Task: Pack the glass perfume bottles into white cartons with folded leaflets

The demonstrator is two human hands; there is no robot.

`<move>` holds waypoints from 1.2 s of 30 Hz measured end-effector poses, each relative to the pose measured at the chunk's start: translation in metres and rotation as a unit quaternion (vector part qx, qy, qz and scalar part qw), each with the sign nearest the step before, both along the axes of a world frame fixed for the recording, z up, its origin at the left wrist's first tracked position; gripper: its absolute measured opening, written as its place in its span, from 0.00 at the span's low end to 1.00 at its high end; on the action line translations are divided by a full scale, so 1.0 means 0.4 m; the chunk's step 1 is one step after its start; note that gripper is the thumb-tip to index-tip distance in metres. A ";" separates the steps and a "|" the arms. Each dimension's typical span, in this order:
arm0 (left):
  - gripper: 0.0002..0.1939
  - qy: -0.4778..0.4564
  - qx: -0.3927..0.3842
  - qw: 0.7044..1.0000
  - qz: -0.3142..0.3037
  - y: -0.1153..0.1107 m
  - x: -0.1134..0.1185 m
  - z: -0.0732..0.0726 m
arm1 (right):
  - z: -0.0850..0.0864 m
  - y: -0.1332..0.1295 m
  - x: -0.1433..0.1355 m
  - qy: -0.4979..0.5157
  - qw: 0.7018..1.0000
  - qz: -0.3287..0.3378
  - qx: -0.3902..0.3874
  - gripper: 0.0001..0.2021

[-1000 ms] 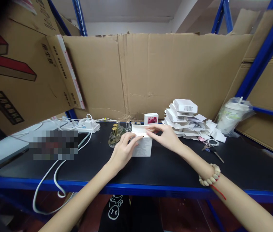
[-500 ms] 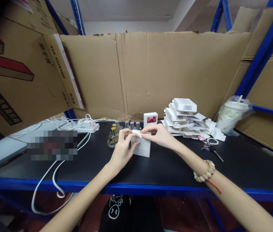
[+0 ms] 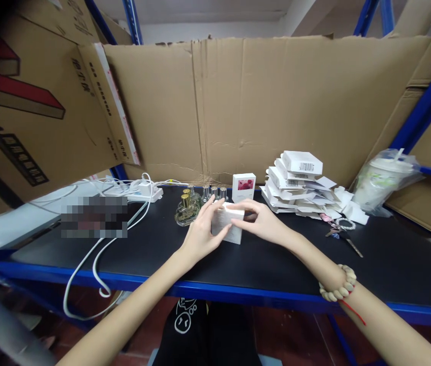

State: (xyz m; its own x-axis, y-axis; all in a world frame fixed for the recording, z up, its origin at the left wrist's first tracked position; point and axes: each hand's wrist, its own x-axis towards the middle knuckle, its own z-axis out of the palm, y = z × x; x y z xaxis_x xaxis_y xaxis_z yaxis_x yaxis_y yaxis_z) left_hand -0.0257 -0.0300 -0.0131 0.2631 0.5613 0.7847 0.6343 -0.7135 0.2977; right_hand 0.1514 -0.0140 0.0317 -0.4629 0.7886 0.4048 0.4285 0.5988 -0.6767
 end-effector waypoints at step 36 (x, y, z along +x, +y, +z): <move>0.09 -0.087 0.063 0.993 0.058 -0.016 -0.011 0.000 | -0.050 0.157 -0.098 0.233 0.876 -0.310 -0.288 0.36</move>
State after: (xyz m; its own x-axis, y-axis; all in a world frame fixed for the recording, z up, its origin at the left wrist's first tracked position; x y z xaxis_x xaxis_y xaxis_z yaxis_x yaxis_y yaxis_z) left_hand -0.0300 -0.0363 -0.0131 0.0566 0.4748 0.8783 0.6612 -0.6769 0.3233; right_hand 0.1123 0.0489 0.0117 0.2353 0.9654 -0.1124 0.1468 -0.1496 -0.9778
